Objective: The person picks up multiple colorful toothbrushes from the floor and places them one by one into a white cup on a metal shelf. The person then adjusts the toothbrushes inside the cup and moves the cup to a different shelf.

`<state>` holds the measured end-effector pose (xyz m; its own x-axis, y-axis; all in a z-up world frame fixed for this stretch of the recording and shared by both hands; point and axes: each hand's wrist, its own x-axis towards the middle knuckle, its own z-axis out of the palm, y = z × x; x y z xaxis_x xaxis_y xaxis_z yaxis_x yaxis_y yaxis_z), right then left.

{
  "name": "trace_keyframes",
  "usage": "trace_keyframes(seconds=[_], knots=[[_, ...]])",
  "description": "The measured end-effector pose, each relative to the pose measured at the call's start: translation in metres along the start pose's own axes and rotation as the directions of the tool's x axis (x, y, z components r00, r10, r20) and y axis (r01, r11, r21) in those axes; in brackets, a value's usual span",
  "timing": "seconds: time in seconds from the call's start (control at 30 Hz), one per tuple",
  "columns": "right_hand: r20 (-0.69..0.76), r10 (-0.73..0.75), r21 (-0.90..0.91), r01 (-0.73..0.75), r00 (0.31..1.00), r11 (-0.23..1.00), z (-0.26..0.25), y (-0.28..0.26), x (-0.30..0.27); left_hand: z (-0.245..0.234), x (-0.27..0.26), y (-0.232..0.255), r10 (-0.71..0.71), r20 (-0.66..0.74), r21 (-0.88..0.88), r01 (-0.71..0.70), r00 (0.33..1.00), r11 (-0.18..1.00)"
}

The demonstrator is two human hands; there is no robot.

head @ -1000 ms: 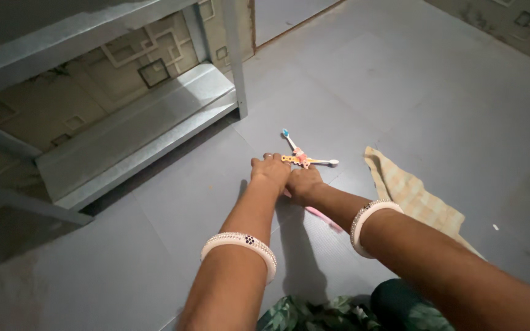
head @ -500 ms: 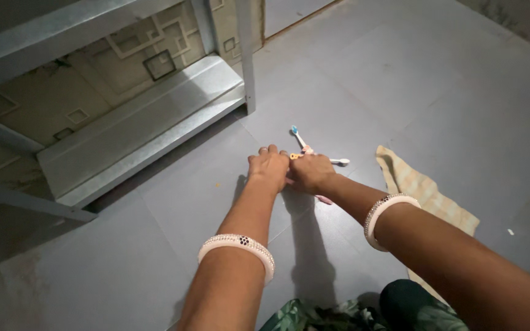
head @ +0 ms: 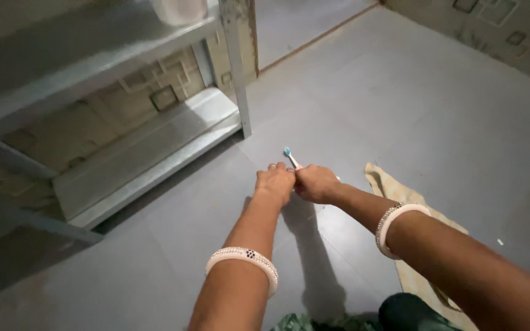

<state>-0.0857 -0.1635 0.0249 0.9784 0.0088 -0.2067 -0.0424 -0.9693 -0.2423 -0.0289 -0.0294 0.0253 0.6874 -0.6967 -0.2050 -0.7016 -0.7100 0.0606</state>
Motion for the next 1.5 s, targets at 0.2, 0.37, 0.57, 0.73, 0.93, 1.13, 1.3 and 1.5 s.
trace_keyframes(seconds=[0.2,0.37,0.57,0.73,0.93,1.13,1.3,1.5], knots=[[-0.205,0.030,0.407,0.057,0.978,0.912,-0.082,-0.033,-0.022,-0.066,-0.023,-0.020,-0.002,-0.098,0.004,0.003,0.995,1.000],[-0.285,0.021,0.507,0.132,0.958,0.852,-0.137,-0.061,-0.018,-0.136,-0.064,-0.034,-0.059,-0.213,-0.139,0.030,0.975,0.990],[-0.343,-0.038,0.762,0.301,0.939,0.573,-0.210,-0.094,-0.037,-0.218,-0.122,-0.049,-0.156,-0.369,-0.285,0.048,0.916,0.957],[-0.382,0.009,0.853,0.349,0.924,0.389,-0.264,-0.143,-0.068,-0.269,-0.167,-0.060,-0.196,-0.510,-0.364,-0.003,0.837,0.932],[-0.515,-0.006,0.818,0.494,0.857,0.294,-0.301,-0.184,-0.086,-0.307,-0.198,-0.062,-0.210,-0.667,-0.429,-0.138,0.715,0.893],[-0.771,0.005,0.569,0.685,0.637,0.455,-0.344,-0.217,-0.105,-0.332,-0.203,-0.085,-0.166,-0.839,-0.349,-0.278,0.518,0.895],[-0.913,-0.060,0.300,0.764,0.404,0.572,-0.383,-0.240,-0.121,-0.354,-0.213,-0.105,-0.208,-0.890,-0.323,-0.238,0.406,0.916],[-0.933,-0.160,0.162,0.774,0.321,0.612,-0.416,-0.262,-0.096,-0.366,-0.206,-0.134,-0.223,-0.915,-0.300,-0.198,0.338,0.933]])
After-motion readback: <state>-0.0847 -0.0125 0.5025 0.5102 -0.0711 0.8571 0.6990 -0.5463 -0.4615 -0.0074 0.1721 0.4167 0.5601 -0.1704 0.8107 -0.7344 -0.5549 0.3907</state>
